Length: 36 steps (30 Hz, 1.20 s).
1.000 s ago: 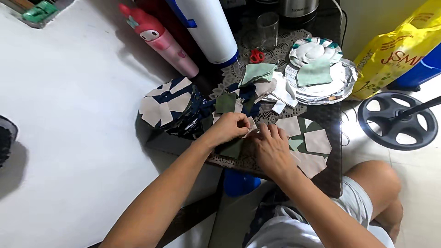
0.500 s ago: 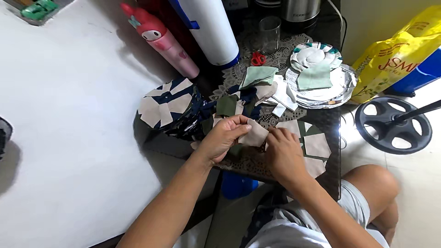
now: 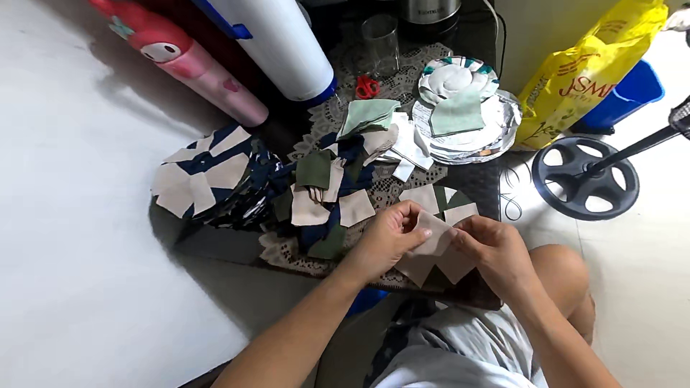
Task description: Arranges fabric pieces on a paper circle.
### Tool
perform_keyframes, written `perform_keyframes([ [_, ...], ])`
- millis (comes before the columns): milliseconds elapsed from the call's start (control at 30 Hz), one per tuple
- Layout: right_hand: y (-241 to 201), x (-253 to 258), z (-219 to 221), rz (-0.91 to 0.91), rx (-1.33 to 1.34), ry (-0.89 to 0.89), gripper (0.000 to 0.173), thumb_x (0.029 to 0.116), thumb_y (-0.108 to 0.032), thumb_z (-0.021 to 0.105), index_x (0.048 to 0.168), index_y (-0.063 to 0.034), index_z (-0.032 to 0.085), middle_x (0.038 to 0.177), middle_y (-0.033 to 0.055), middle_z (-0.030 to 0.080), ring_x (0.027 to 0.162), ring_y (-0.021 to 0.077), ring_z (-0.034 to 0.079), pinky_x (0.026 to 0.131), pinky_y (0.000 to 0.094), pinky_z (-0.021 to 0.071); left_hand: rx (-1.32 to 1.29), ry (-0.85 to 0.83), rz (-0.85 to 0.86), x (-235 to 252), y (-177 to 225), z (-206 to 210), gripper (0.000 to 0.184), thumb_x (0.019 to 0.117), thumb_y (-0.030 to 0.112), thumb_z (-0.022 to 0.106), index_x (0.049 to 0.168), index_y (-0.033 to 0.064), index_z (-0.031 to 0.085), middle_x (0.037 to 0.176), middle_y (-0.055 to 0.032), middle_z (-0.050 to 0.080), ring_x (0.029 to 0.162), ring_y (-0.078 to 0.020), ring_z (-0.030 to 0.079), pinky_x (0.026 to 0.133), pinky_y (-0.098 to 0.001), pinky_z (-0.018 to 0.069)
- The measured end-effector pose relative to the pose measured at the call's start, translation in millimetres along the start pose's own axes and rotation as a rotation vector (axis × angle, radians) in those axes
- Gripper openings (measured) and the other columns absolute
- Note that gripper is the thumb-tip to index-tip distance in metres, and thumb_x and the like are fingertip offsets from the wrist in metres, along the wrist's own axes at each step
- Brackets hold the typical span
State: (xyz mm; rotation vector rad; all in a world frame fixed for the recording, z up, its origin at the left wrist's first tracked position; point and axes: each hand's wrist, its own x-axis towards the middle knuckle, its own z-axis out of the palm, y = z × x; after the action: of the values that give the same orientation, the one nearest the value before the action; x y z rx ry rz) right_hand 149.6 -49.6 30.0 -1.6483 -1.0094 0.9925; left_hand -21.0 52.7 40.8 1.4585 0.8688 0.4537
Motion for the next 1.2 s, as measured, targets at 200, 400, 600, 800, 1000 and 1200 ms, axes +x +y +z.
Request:
perform_keyframes([
  [200,2,23,-9,-0.093,-0.511,0.107,0.017,0.0982,-0.016,0.063,0.096,-0.0038,0.075,0.088,0.0112,0.069,0.081,0.0268,0.067,0.072,0.0507,0.0521,0.552,0.128,0.094,29,0,8,0.016,0.1011,0.021,0.063,0.097,0.0083,0.073,0.078,0.0015,0.066,0.068,-0.003,0.059,0.065,-0.0235,0.0495],
  [400,2,47,-10,-0.102,-0.707,0.162,0.012,0.0949,-0.012,0.066,0.093,-0.0047,0.075,0.091,0.0139,0.068,0.087,0.0336,0.067,0.071,0.0533,0.052,0.78,0.233,0.232,51,-7,15,0.013,0.0958,0.017,0.069,0.091,0.0076,0.076,0.101,-0.0061,0.069,0.083,-0.017,0.066,0.074,-0.0386,0.0553],
  [600,2,57,-11,-0.104,-0.758,0.156,0.01,0.0931,-0.011,0.069,0.093,-0.0025,0.074,0.091,0.0165,0.068,0.088,0.0363,0.067,0.07,0.0539,0.0529,0.855,0.292,0.302,65,-13,19,0.009,0.0917,0.016,0.073,0.089,0.0072,0.076,0.108,-0.01,0.069,0.1,-0.0281,0.066,0.082,-0.0467,0.0548],
  [800,8,60,-9,-0.139,-0.748,0.189,0.007,0.0913,-0.009,0.07,0.09,-0.0032,0.073,0.088,0.0148,0.067,0.083,0.0338,0.068,0.067,0.0519,0.0532,0.898,0.3,0.329,70,-14,18,0.01,0.0921,0.016,0.072,0.088,0.0079,0.076,0.107,-0.0094,0.069,0.099,-0.0274,0.065,0.082,-0.0445,0.0541],
  [1000,5,62,-9,-0.117,-0.759,0.196,0.008,0.0921,-0.011,0.07,0.091,-0.0032,0.073,0.087,0.0142,0.067,0.081,0.0327,0.068,0.067,0.0511,0.0531,0.91,0.314,0.318,72,-15,19,0.011,0.0903,0.016,0.073,0.084,0.0078,0.074,0.105,-0.0094,0.069,0.098,-0.0282,0.065,0.081,-0.0455,0.0533],
  [1200,1,64,-10,-0.064,-0.754,0.184,0.008,0.0926,-0.011,0.07,0.091,-0.0036,0.073,0.087,0.0139,0.067,0.082,0.0325,0.068,0.067,0.0512,0.0525,0.93,0.328,0.322,73,-16,20,0.011,0.0911,0.015,0.071,0.084,0.0073,0.074,0.103,-0.0095,0.07,0.096,-0.0275,0.065,0.08,-0.0447,0.0533],
])
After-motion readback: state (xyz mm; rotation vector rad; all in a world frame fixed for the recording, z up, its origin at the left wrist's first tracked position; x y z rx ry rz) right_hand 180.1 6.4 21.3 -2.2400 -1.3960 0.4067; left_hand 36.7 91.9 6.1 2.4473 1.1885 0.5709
